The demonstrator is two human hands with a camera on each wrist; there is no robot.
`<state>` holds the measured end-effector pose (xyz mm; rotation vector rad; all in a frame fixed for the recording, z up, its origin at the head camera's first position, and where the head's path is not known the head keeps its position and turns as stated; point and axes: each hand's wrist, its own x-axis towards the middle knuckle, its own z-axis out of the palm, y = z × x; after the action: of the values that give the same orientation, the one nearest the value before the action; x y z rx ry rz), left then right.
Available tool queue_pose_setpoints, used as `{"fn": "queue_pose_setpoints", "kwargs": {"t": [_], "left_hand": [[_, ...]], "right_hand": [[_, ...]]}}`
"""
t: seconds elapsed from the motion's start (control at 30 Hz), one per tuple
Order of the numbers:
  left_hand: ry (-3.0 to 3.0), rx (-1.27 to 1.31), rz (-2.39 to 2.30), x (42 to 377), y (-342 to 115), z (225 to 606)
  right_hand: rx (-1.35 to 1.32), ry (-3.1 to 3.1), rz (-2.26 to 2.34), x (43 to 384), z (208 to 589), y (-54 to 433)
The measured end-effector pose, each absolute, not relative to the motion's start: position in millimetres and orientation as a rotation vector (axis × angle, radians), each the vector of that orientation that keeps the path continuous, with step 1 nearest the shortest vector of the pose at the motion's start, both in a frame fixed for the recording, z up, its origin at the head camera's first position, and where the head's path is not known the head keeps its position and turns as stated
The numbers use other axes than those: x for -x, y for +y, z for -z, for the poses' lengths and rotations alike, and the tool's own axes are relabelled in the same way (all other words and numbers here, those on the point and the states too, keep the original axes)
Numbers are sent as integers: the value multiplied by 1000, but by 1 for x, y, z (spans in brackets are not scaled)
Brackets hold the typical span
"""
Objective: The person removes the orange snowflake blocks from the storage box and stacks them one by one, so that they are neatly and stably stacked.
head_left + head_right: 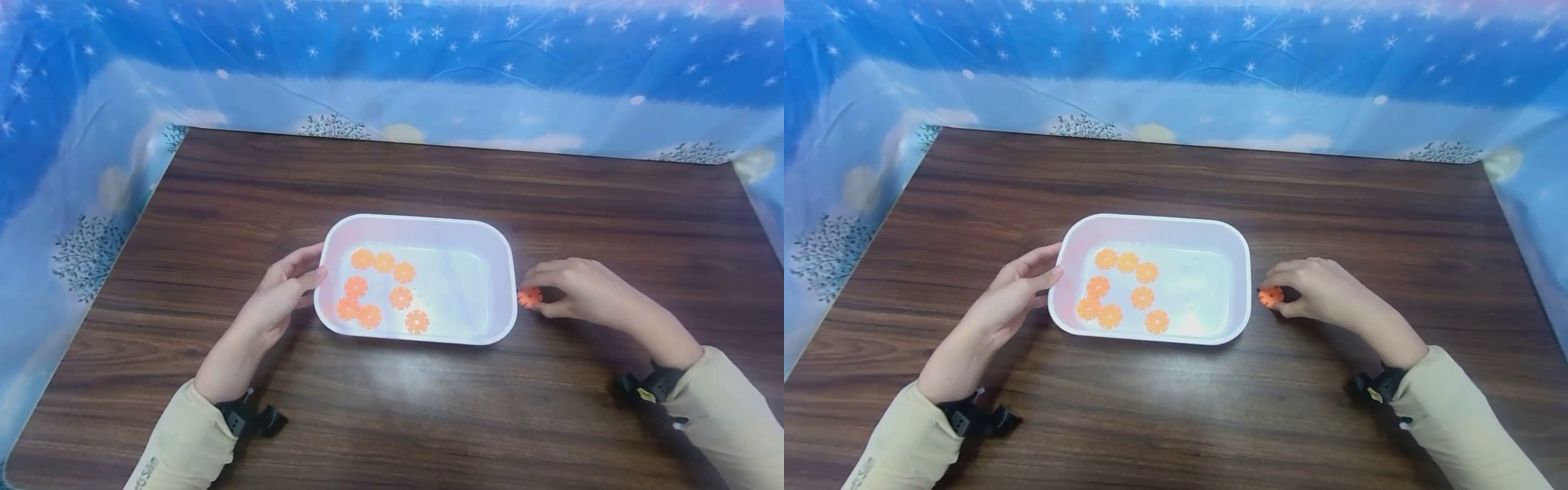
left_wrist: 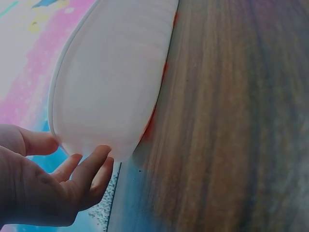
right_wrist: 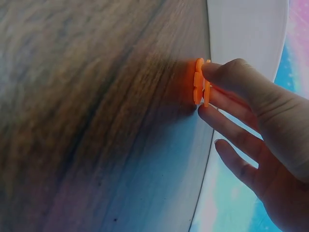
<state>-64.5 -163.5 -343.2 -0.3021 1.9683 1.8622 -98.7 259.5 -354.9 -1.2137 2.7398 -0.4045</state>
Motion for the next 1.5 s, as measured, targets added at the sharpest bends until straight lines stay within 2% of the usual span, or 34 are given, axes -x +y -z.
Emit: {"fn": "queue_pose_setpoints", "kwargs": {"t": [0.47, 1.27, 1.5], "left_hand": [[1959, 296, -1889, 62, -165, 343], [1940, 327, -1895, 65, -166, 345], [1938, 317, -1882, 64, -165, 344]], "right_hand": [[1319, 2772, 435, 98, 361, 261], [1163, 2733, 430, 98, 359, 259], [1144, 2765, 485, 97, 348, 266]]}}
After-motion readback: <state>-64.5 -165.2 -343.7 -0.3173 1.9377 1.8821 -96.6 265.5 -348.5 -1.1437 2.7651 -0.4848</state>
